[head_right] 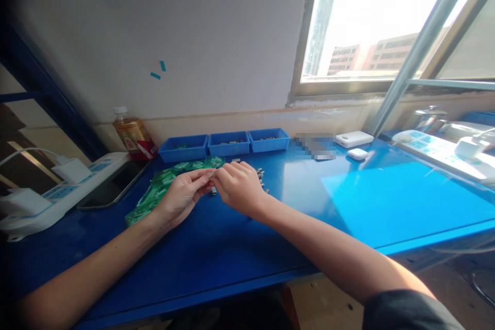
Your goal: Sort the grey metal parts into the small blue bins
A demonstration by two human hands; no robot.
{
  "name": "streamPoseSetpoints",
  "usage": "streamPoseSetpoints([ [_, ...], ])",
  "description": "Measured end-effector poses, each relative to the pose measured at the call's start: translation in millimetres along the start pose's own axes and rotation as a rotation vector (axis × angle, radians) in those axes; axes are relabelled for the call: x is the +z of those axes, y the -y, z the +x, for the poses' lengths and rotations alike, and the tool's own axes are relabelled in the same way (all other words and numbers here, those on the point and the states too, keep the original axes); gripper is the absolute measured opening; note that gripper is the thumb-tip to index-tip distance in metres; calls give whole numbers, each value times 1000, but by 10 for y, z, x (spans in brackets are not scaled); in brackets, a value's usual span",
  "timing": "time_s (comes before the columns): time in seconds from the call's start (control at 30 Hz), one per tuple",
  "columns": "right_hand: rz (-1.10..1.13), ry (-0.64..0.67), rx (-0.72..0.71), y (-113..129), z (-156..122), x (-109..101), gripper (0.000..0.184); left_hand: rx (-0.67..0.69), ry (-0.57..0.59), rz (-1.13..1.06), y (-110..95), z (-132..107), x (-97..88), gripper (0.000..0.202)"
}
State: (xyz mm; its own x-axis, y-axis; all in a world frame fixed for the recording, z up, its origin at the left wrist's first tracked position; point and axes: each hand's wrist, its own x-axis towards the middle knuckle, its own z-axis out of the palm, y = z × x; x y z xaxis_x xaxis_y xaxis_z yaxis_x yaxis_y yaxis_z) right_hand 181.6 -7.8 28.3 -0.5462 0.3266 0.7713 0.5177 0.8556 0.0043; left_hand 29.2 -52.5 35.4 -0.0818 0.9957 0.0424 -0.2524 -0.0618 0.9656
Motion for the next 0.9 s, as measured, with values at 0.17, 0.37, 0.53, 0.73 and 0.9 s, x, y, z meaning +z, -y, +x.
streamPoseSetpoints([
  [0.17, -55, -39, -1, 24, -12, 7, 24, 1, -30, -8, 7, 1, 16, 31],
  [0.37, -23, 80, 19, 8, 21, -37, 15, 64, -17, 124, 83, 42, -52, 30],
  [0.53, -40, 144, 26, 19, 17, -43, 17, 140, -30, 282, 118, 57, -87, 31],
  [0.73, -70, 247, 24, 88, 39, -66, 21, 153, 14, 345, 117, 47, -69, 33],
  [0.9, -55, 279, 78, 75, 74, -94, 26, 178, 62, 373, 95, 25, -44, 33],
])
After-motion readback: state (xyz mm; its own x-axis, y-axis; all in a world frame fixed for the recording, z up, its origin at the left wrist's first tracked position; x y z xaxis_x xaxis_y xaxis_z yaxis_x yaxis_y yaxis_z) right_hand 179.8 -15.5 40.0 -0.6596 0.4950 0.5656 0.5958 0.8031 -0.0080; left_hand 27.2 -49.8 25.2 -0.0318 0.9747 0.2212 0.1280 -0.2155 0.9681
